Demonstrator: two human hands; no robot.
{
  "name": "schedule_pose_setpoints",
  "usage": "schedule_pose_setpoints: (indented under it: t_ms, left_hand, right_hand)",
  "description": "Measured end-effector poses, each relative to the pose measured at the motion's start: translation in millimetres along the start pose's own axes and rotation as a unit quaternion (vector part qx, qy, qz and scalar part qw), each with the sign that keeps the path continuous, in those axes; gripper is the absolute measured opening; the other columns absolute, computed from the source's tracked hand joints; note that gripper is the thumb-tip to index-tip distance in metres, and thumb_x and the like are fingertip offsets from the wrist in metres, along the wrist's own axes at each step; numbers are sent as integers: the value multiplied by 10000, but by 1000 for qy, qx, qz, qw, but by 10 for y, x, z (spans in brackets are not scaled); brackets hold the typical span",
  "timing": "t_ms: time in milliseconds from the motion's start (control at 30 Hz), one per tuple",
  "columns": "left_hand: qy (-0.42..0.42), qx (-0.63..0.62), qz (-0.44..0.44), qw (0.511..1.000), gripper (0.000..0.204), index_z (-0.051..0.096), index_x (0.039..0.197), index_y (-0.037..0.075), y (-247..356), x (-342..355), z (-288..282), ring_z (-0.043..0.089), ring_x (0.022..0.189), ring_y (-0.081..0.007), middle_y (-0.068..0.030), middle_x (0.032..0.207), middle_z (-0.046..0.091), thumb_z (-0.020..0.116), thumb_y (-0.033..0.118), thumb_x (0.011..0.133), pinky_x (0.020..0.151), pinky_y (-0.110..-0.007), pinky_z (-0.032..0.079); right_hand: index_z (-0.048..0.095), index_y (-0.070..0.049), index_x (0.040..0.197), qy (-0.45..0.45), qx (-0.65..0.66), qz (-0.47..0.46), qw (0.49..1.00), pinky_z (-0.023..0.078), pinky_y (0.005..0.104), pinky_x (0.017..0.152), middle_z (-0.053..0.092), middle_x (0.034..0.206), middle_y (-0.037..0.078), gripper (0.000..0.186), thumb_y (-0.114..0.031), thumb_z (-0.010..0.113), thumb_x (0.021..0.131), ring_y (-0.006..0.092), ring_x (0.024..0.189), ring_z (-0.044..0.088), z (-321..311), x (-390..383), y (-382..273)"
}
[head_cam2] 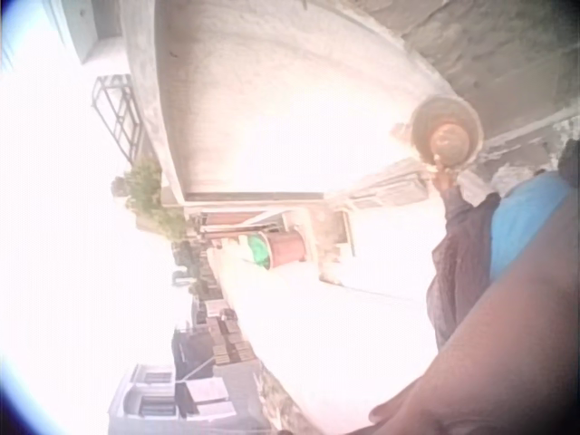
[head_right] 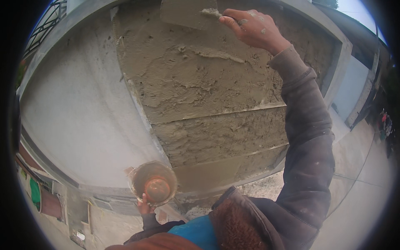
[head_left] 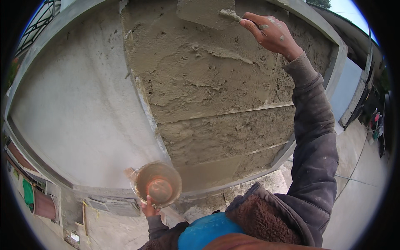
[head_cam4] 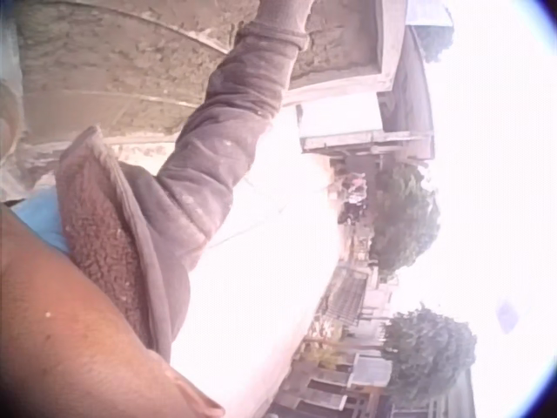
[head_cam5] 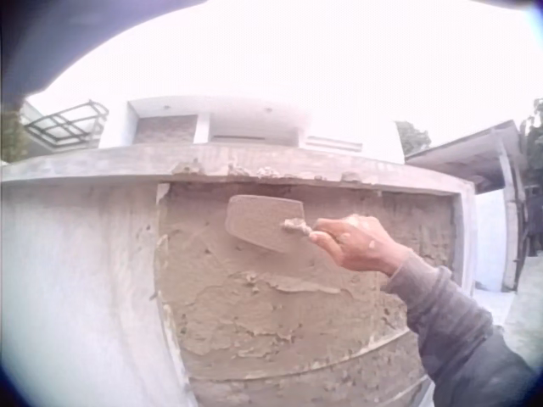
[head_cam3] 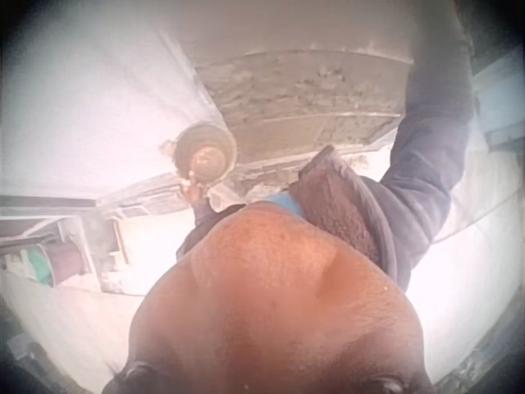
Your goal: The person scoops wet cement from a bucket with a trowel and applies it to a vertical wall surface, spreading and smoothing it in sections. They then use a long straightedge to level the applied cement across the wall.
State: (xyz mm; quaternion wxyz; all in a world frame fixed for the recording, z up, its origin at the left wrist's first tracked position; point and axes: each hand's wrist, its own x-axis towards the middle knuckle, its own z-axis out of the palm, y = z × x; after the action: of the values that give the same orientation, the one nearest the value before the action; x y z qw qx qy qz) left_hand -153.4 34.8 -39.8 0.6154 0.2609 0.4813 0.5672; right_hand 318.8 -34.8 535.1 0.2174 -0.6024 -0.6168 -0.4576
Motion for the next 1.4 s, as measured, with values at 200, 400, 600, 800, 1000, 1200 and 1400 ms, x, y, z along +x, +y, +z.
schedule_pose_setpoints:
  t_ms: [200,400,600,800,1000,1200,1400]
  left_hand:
    - [-13,-9,-4,1000,501,462,1351,119,-36,-246,298,668,940,-287,-124,1214,575,660,269,916,559,-411,637]
    - [2,2,-5,1000,496,463,1355,145,-192,-140,301,666,948,-296,-117,1240,559,655,268,914,552,-426,637]
    - [12,0,-4,1000,479,470,1344,143,-87,-265,492,658,956,-316,-126,1231,550,647,267,916,584,-450,641]
    - [22,33,12,999,499,458,1354,143,-210,-235,490,645,986,-324,-137,1237,547,644,295,916,595,-458,634]
    - [41,52,-9,998,528,449,1366,143,-231,-366,589,640,1004,-324,-132,1257,545,652,310,908,619,-470,630]
    - [5,41,4,999,535,426,1390,151,-253,-462,733,639,1013,-333,-138,1280,536,640,281,918,635,-485,630]
    - [35,43,0,998,519,436,1388,157,-256,-640,792,660,972,-321,-134,1248,564,635,268,921,594,-461,634]
  right_hand:
    - [672,-104,1064,-91,-28,10,995,513,481,805,699,977,196,380,-402,448,991,397,938,657,-157,666,-274]
    - [667,-124,1060,-62,-38,9,997,513,504,769,695,918,201,385,-425,438,991,412,882,656,-97,491,268]
    - [673,-129,1059,-63,-37,49,996,512,486,768,700,919,183,365,-420,466,985,400,882,657,-160,257,740]
    - [677,-113,1096,-64,-20,65,996,516,458,802,706,971,179,389,-429,478,988,378,932,663,-215,-13,1366]
    - [680,-92,1117,-73,16,100,992,515,439,842,707,1018,179,379,-406,513,984,368,978,659,-281,-316,1936]
    - [674,-77,1159,-85,61,105,989,516,409,869,690,1113,140,504,-509,489,978,306,1035,652,-114,-575,2851]
    - [657,-59,1167,-1,91,147,985,478,343,903,680,1100,101,539,-529,451,1000,206,1051,624,89,-1235,3243]
